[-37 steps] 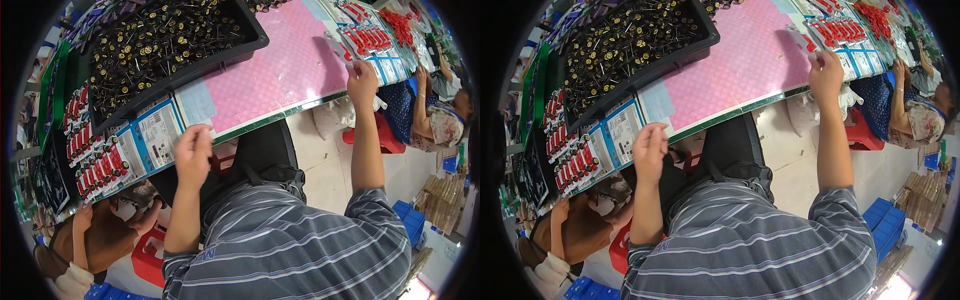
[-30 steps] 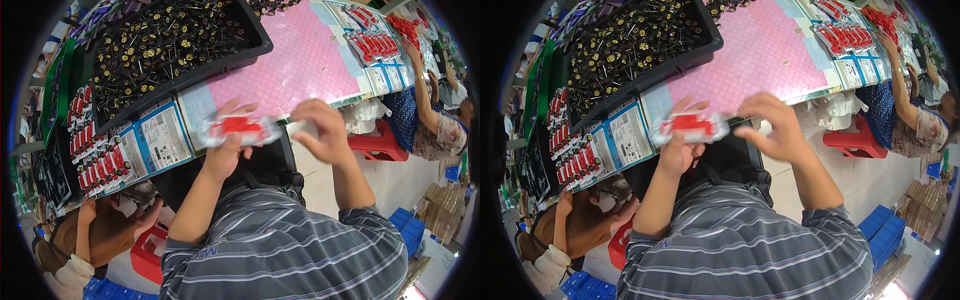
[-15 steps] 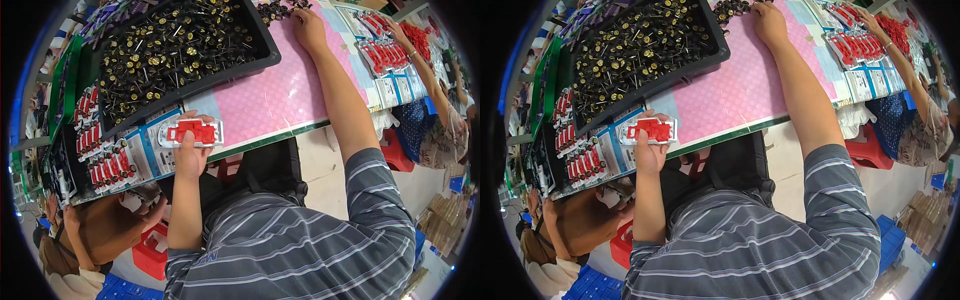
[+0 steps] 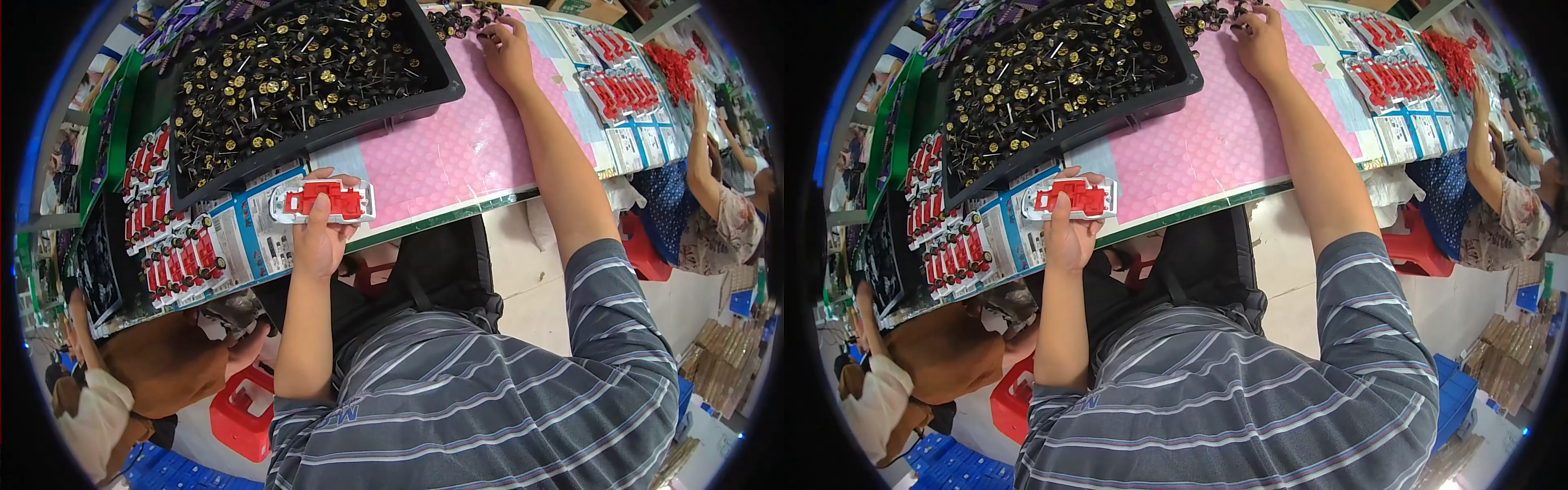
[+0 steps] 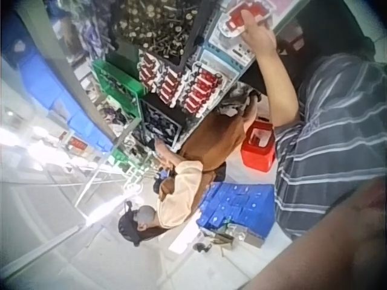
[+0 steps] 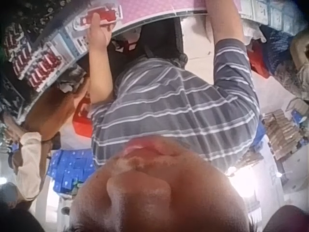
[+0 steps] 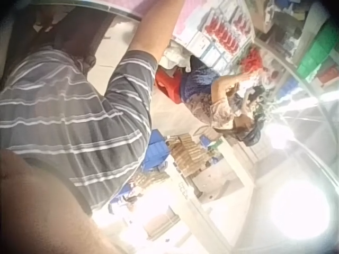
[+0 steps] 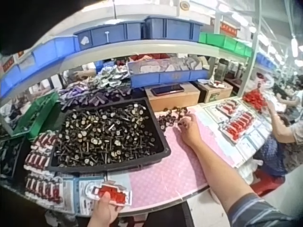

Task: The person assembles toy cars by attaching wheel axles onto toy car bodies by hand and placing the assembled cars onto the table.

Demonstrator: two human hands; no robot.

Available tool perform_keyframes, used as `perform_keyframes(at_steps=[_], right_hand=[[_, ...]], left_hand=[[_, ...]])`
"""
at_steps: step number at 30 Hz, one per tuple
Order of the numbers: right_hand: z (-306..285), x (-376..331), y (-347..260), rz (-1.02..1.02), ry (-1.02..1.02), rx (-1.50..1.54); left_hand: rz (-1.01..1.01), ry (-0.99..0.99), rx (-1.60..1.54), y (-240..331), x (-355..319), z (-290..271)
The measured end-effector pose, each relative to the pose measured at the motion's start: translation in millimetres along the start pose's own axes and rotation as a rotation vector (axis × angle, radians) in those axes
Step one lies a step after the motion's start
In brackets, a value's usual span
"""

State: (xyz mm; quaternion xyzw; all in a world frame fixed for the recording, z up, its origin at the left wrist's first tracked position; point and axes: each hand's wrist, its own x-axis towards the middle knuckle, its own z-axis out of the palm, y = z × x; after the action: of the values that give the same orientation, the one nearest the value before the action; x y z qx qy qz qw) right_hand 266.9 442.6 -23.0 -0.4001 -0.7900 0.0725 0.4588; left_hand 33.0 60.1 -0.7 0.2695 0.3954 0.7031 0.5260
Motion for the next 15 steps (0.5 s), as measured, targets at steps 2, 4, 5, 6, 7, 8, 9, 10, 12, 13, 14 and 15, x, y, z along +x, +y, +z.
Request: perform_keyframes(at_steps=[2, 4, 5, 6, 7, 8, 9, 10, 12, 13, 14, 15], right_hand=[[-5.7, -11.7, -9.8, 0.043, -0.022, 0.070], [-19.3, -22.0, -17.3, 0.062, 0.043, 0.168], [-24.1, -30.5, -34.9, 0.083, 0.073, 0.272], [-32.3, -43.4, -54.4, 0.140, 0.057, 0.335], [-41.0, -57.9, -75.7, 0.195, 0.037, 0.402], [-49.2, -77.6, -104.1, 0.222, -0.001, 0.525], [-61.7, -98.8, -132.3, 0.256, -0.032, 0.631], [-69.9, -117.5, -157.1, 0.251, -0.090, 0.718], [-78.6, -142.7, -199.5, 0.164, -0.245, 0.711], [-80.0, -150.4, -213.4, 0.139, -0.325, 0.691], [-78.0, -154.5, -226.5, 0.074, -0.373, 0.666], [-79.5, -155.2, -242.6, 0.028, -0.436, 0.628]], left_hand=[[-0.011, 0.023, 0.011, -0.4, -3.1, 1.9], [-0.040, -0.012, -0.065, -2.7, -3.6, -1.3], [-0.049, -0.011, -0.097, -1.2, -6.0, -3.9], [-0.028, 0.002, -0.053, -1.0, -8.4, -5.6], [-0.005, 0.021, -0.008, -1.5, -9.8, -7.6], [-0.002, 0.017, -0.012, -4.4, -11.1, -13.0], [-0.004, -0.011, -0.012, -6.2, -8.7, -12.2], [-0.011, -0.041, -0.007, -5.4, -7.4, -9.4], [-0.006, -0.072, 0.048, -7.7, -4.7, -7.9], [-0.007, -0.044, 0.052, -5.4, -3.7, -0.9], [-0.003, -0.016, 0.059, -2.9, -2.8, 2.9], [-0.006, -0.027, 0.098, -3.7, -3.9, -1.1]])
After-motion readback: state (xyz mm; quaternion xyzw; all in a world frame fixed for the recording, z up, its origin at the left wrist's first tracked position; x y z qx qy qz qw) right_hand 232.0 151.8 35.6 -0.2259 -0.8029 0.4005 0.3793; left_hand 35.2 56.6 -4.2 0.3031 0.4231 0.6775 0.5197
